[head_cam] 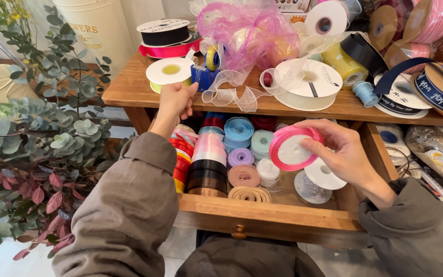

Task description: The person opens a wooden drawer and organizes various spools of ribbon. They pick up a beige ribbon spool, unwind a section, and place it back in the drawer. They then handle a white ribbon spool and a pink ribbon spool, unwinding and re-winding them before placing them in the drawer alongside other colorful ribbons.

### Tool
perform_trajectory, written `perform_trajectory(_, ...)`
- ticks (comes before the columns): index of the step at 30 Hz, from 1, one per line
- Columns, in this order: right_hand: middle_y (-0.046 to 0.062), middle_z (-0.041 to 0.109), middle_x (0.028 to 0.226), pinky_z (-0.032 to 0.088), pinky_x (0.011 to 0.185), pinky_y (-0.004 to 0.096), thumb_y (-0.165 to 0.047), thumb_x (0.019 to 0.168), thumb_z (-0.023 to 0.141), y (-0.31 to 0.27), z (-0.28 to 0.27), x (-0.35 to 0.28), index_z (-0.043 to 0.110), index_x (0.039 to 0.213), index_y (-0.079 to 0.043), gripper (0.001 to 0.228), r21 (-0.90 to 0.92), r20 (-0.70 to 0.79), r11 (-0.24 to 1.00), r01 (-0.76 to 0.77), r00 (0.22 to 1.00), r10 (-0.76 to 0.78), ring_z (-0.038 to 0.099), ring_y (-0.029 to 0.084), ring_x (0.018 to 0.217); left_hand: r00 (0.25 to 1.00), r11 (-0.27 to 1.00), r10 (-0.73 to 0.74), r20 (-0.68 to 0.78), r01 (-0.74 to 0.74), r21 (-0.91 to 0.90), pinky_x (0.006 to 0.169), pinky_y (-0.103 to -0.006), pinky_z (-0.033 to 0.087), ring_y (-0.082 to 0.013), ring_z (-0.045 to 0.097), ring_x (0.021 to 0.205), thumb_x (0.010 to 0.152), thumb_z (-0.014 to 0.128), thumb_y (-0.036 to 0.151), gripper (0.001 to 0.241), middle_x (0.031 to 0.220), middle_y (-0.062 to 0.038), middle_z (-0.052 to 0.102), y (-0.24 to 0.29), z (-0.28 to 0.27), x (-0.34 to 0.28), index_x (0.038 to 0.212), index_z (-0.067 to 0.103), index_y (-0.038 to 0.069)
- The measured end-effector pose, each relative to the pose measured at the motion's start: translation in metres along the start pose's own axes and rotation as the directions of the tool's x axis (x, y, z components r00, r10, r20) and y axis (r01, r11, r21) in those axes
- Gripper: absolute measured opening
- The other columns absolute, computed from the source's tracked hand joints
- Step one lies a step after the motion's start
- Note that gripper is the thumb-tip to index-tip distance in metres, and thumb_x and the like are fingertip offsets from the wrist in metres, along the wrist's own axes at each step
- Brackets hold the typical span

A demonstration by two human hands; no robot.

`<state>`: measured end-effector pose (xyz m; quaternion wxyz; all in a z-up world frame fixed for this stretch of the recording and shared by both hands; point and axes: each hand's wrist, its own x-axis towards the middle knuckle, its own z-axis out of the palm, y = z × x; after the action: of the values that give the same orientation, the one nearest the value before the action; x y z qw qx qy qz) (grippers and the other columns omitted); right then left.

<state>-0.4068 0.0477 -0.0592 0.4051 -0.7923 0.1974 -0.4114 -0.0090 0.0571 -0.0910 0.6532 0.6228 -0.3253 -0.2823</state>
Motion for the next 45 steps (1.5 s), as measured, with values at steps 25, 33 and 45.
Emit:
perform_trajectory(25,0.011,0.075,0.095,0.056,0.071,0.026,-0.009,0.091,0.068,-0.023,0.019,0.009,0.07,0.122,-0.006,0.031,0.057,0.175,0.998,0.0,0.984,-0.01,0.062,0.008,0.08,0.167,0.775,-0.009,0.986,-0.622,0.113,0.06,-0.0284,0.053,-0.0128,0.056,0.071,0.094,0.066,0.025,0.016,0.07,-0.006,0.061,0.162,0.026,-0.157,0.094,0.071,0.009)
perform_trajectory(33,0.012,0.076,0.089,0.057,0.064,0.025,-0.008,0.089,0.07,-0.01,0.012,0.002,0.069,0.124,-0.004,0.035,0.084,0.191,0.996,-0.009,0.982,-0.008,0.065,0.009,0.075,0.151,0.531,-0.173,0.973,-0.818,0.221,0.068,-0.0299,0.052,-0.0162,0.063,0.067,0.088,0.067,0.037,0.021,0.064,-0.002,0.07,0.139,0.085,-0.148,0.078,0.064,0.019)
perform_trajectory(45,0.01,0.076,0.086,0.056,0.067,0.026,-0.011,0.089,0.07,-0.049,0.016,-0.002,0.072,0.119,-0.007,0.03,-0.036,0.166,0.999,0.027,0.986,-0.02,0.061,0.009,0.076,0.479,0.15,-0.099,0.872,-0.859,0.489,0.074,-0.0471,0.054,-0.0332,0.072,0.081,0.072,0.077,0.052,0.034,0.074,-0.009,0.071,0.138,0.093,-0.156,0.072,0.068,0.019)
